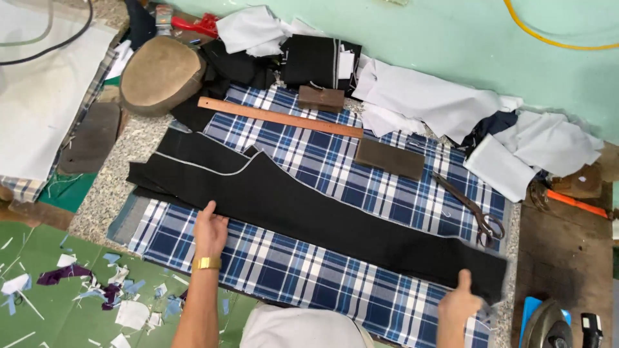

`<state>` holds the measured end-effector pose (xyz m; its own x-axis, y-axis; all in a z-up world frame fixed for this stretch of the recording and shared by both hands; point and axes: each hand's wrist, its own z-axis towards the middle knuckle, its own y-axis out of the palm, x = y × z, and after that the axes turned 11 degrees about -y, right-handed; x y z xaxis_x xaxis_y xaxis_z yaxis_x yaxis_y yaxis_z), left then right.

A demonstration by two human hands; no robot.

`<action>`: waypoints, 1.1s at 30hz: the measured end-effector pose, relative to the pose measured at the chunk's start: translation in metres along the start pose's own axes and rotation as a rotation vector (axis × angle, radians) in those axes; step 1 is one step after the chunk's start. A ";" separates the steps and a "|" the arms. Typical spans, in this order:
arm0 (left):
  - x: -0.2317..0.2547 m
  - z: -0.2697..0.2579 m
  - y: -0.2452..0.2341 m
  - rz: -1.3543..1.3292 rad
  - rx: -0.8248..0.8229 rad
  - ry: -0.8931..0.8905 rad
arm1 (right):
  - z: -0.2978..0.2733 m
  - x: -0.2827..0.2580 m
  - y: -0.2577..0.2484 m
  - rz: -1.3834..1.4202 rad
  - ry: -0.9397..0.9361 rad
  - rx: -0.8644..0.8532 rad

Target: The person irons a black fabric piece on a plaid-covered table, then folds it and places it aside. They then unfold and iron a white fabric piece, fold it, and place it on top of the black fabric. Finally, they trim loose threads from the black fabric with scissors and stack the pieces.

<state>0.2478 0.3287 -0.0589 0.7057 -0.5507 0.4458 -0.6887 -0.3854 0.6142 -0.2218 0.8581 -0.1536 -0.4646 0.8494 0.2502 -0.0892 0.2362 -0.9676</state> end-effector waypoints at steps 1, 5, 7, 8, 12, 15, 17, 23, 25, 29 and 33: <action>0.003 0.000 -0.006 0.070 0.013 -0.014 | -0.010 -0.038 -0.043 0.721 0.571 0.200; 0.024 -0.018 0.013 0.188 0.055 -0.043 | -0.005 -0.075 -0.110 1.437 1.126 0.396; 0.030 -0.022 0.022 0.182 0.046 -0.027 | -0.002 -0.073 -0.114 1.431 1.116 0.375; 0.033 -0.023 0.028 0.165 0.042 -0.007 | 0.002 -0.071 -0.116 1.427 1.093 0.352; 0.033 0.002 0.017 0.170 0.095 0.004 | 0.002 -0.080 -0.151 1.531 1.036 0.377; 0.033 0.009 0.017 0.157 0.158 0.011 | 0.000 -0.084 -0.188 1.494 1.206 0.268; 0.030 0.025 0.007 0.189 0.188 0.075 | -0.005 -0.075 -0.194 1.683 1.200 0.265; 0.038 0.040 -0.013 0.310 0.241 0.040 | -0.001 -0.060 -0.230 1.734 1.130 0.390; 0.036 0.026 -0.005 0.379 0.283 0.068 | -0.005 -0.046 -0.221 1.775 1.058 0.526; 0.026 -0.010 0.012 0.576 0.490 0.130 | -0.016 -0.033 -0.251 1.866 0.821 0.773; 0.014 0.023 -0.043 0.671 0.470 0.063 | -0.029 0.009 -0.197 1.350 1.012 0.639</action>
<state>0.2839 0.3205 -0.0938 0.1171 -0.7374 0.6652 -0.9555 -0.2662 -0.1269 -0.1828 0.8327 0.0400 0.1425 0.2679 -0.9529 -0.5484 -0.7800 -0.3013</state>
